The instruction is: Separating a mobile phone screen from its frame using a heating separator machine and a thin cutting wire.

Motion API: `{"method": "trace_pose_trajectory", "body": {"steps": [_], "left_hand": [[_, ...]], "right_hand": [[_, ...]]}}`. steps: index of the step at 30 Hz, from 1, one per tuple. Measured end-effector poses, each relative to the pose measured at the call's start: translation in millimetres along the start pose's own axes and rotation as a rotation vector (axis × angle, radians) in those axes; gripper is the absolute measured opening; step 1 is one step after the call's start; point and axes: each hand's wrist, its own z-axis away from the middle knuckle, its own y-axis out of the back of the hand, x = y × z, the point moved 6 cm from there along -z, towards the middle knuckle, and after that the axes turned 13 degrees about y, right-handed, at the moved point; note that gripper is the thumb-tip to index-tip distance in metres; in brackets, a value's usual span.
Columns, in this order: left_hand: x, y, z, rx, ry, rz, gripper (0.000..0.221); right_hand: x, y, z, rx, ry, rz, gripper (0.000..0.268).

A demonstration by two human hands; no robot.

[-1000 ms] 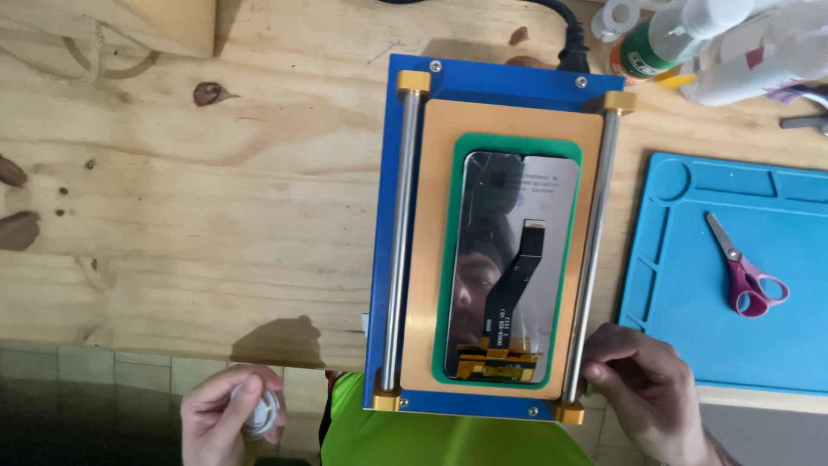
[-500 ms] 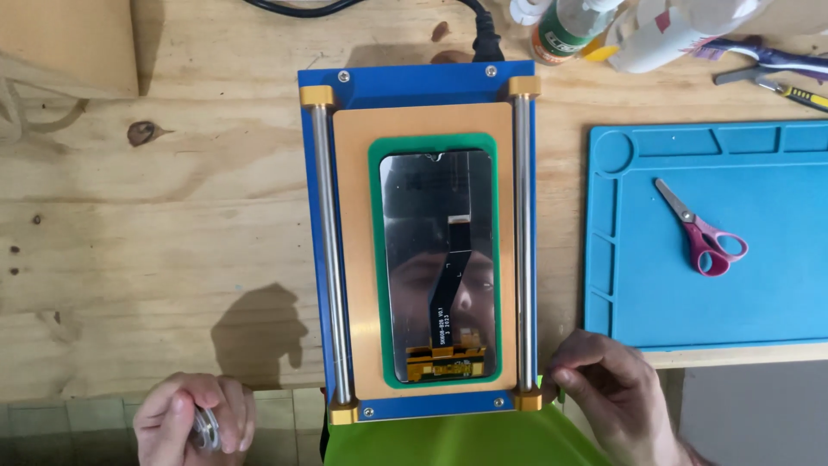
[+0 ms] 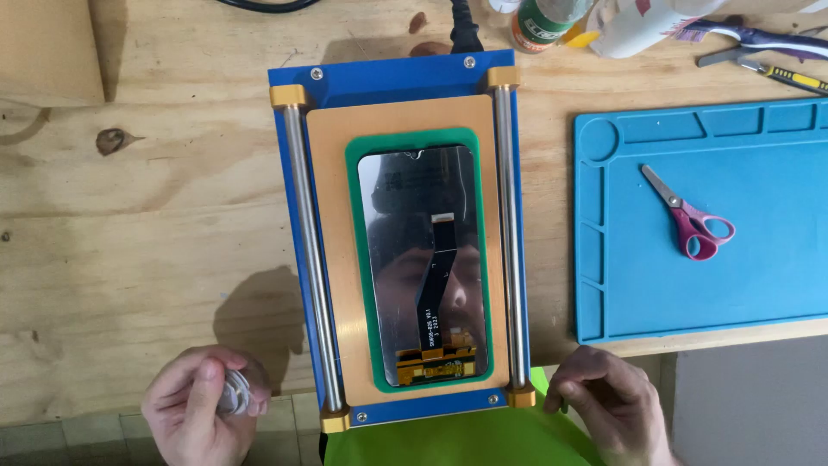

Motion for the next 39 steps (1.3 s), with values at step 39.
{"method": "trace_pose_trajectory", "body": {"steps": [39], "left_hand": [[2, -14, -28, -0.222, -0.202, -0.691, 0.016]], "right_hand": [[-36, 40, -77, 0.010, 0.411, 0.695, 0.015]]}}
